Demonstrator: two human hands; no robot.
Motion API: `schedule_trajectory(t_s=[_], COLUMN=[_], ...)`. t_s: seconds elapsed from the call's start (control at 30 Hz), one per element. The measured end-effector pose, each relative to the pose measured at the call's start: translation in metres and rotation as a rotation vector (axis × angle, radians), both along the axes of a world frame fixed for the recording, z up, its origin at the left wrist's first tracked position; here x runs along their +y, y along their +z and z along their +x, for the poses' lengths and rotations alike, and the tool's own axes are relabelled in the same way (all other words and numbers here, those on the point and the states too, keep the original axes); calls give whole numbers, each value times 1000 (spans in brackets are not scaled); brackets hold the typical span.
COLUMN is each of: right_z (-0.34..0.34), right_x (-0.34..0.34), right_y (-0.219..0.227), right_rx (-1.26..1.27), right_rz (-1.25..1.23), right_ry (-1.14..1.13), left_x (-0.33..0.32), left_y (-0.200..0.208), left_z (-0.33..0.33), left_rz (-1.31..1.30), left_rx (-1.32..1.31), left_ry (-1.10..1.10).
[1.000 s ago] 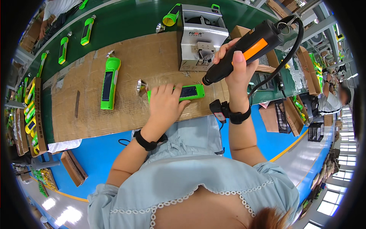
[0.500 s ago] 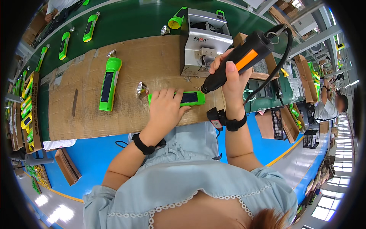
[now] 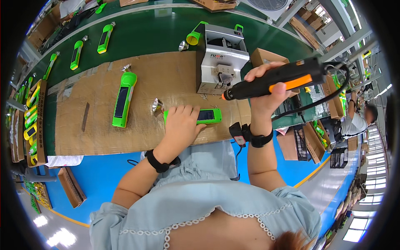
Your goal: Assemble green plastic flashlights on a factory assembly line.
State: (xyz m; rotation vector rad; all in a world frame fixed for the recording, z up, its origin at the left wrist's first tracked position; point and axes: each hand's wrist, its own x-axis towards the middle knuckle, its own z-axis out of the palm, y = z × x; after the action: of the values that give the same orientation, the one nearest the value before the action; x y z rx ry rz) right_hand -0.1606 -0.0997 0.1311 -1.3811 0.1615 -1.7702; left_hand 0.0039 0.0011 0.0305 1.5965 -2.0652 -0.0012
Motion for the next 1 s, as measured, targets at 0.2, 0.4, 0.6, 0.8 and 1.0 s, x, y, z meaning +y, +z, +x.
schedule_trajectory(t_s=[0.2, 0.4, 0.6, 0.8, 1.0], right_z=[10, 21, 14, 15, 30], right_x=[-21, -31, -39, -12, 25], right_y=[30, 24, 15, 14, 0], right_rx=[36, 195, 195, 158, 130], right_rz=[-66, -42, -22, 92, 148], right_ry=[-220, -359, -119, 18, 198], left_x=[-3, 12, 13, 6, -5], left_y=[6, 24, 20, 11, 5], left_z=[13, 46, 47, 34, 26], left_rz=[-22, 68, 95, 55, 60], left_rx=[27, 75, 110, 163, 55], left_ry=[-92, -13, -31, -56, -110])
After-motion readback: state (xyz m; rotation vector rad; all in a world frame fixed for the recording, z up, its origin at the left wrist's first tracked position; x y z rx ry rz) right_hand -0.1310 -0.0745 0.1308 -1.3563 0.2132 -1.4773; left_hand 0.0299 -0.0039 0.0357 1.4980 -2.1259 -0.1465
